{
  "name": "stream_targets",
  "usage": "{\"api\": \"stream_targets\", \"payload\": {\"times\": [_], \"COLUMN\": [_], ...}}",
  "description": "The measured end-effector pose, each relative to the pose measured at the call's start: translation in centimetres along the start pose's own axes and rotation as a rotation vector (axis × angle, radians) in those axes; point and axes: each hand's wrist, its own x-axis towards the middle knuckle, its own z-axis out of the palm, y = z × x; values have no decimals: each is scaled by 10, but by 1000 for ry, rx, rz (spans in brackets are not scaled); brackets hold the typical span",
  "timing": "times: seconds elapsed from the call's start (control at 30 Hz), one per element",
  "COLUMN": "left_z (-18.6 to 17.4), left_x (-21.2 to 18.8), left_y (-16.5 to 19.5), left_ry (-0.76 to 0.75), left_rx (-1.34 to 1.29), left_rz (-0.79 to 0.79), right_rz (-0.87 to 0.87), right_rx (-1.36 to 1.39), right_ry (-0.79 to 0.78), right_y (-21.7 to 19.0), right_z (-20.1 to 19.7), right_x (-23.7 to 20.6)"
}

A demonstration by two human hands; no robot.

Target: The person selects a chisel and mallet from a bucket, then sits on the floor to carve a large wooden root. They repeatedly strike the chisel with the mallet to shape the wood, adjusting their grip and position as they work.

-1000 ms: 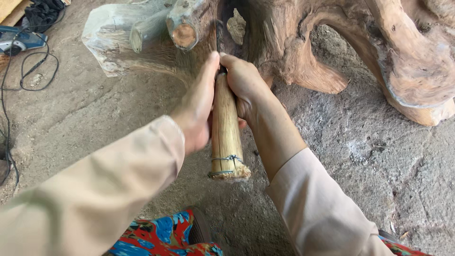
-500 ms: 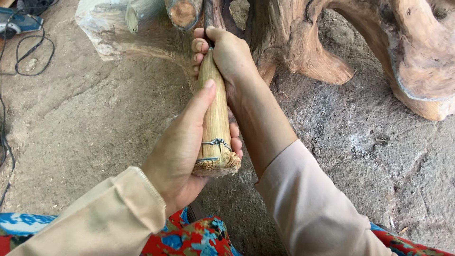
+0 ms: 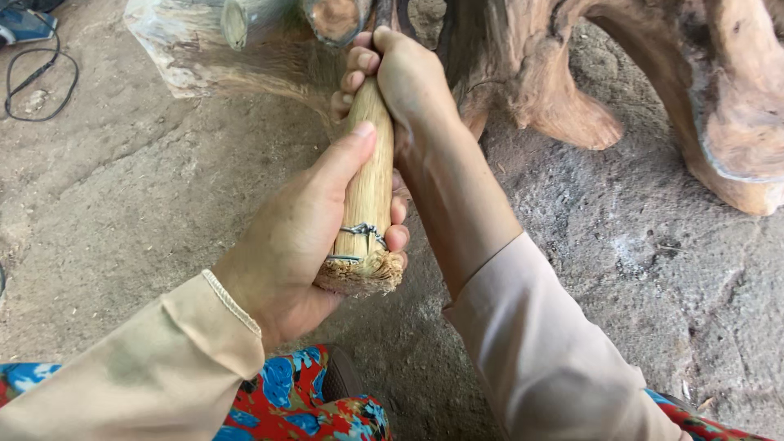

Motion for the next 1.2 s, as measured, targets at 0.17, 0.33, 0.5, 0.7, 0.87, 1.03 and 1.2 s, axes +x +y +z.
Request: {"api": "stream_targets", "payload": {"times": [0.17, 0.33, 0.5, 0.7, 0.87, 1.03, 1.2], "left_z": [-11, -10, 2, 15, 36, 35, 35], "left_x": [4, 7, 26, 26, 41, 28, 7], "left_y": [15, 23, 0, -1, 8, -32, -55], "left_ry": [53, 4, 72, 42, 176, 38, 81], "left_rx": [60, 25, 127, 92, 510, 210, 169], "left_rz": [-94, -53, -9, -10, 139, 129, 130], "right_rz": [-88, -129, -26, 27, 42, 129, 124], "right_rx": [-123, -171, 108, -5, 231, -236, -173], "right_ry": [41, 43, -125, -91, -177, -73, -104], "right_y": [5, 6, -11, -14, -25, -40, -12], "right_z": [4, 4, -12, -21, -22, -27, -34], "right_x": [22, 28, 19, 24, 16, -8, -31]}}
